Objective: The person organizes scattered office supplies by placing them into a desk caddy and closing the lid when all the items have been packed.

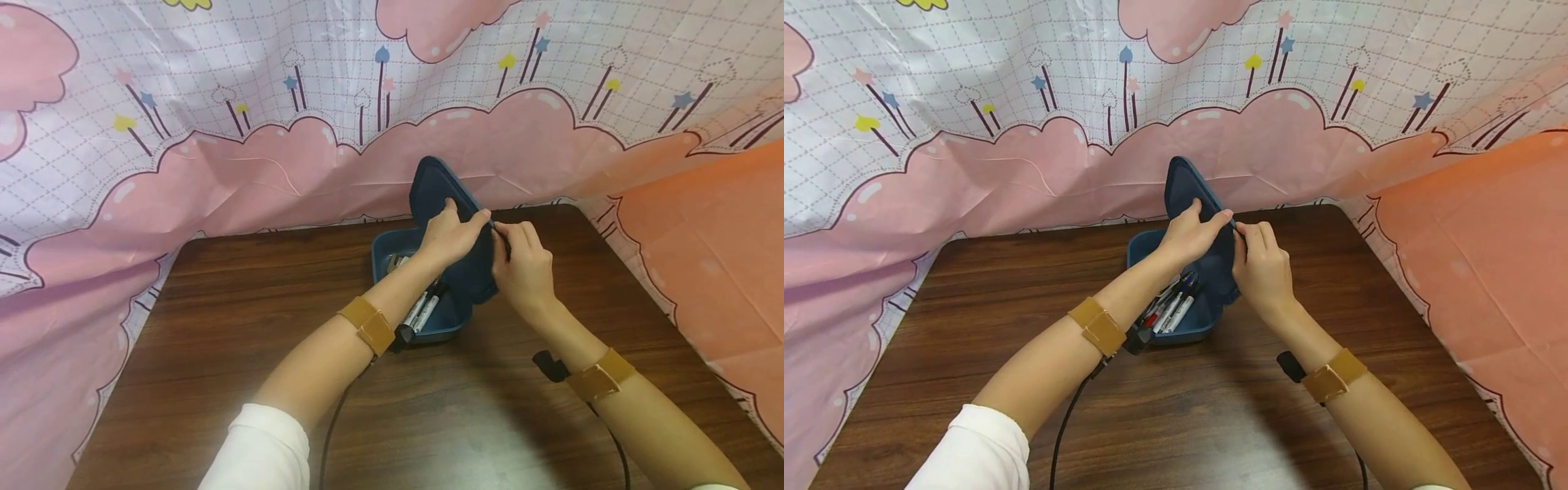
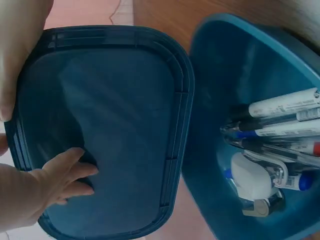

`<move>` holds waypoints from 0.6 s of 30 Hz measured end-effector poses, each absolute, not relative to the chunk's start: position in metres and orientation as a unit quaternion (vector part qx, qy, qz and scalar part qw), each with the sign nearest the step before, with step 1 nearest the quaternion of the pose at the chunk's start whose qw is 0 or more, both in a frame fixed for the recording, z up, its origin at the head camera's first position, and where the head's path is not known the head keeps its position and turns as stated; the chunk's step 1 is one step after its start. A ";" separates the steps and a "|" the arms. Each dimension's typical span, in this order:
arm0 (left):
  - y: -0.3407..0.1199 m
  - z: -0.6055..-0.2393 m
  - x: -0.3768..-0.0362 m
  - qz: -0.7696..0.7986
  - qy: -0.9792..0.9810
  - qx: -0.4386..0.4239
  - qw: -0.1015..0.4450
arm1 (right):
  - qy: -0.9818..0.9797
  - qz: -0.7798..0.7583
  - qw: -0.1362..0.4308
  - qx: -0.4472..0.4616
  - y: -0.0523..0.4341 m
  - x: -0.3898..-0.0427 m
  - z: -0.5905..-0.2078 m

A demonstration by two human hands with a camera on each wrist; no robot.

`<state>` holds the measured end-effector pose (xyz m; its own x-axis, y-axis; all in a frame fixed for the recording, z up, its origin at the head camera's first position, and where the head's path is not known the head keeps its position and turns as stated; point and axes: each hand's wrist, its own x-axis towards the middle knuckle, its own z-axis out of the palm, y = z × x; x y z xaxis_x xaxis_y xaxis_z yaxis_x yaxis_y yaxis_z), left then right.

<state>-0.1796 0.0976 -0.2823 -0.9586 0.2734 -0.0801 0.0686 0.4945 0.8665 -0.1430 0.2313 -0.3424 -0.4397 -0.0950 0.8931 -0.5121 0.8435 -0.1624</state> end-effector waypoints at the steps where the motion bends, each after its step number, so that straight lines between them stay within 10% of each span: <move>1: 0.098 -0.281 -0.178 0.494 0.858 0.097 0.103 | -0.818 0.201 0.503 0.193 0.230 -0.142 -0.342; 18: 0.103 -0.276 -0.159 0.589 0.797 0.118 0.067 | -0.782 0.055 0.561 0.266 0.227 -0.133 -0.337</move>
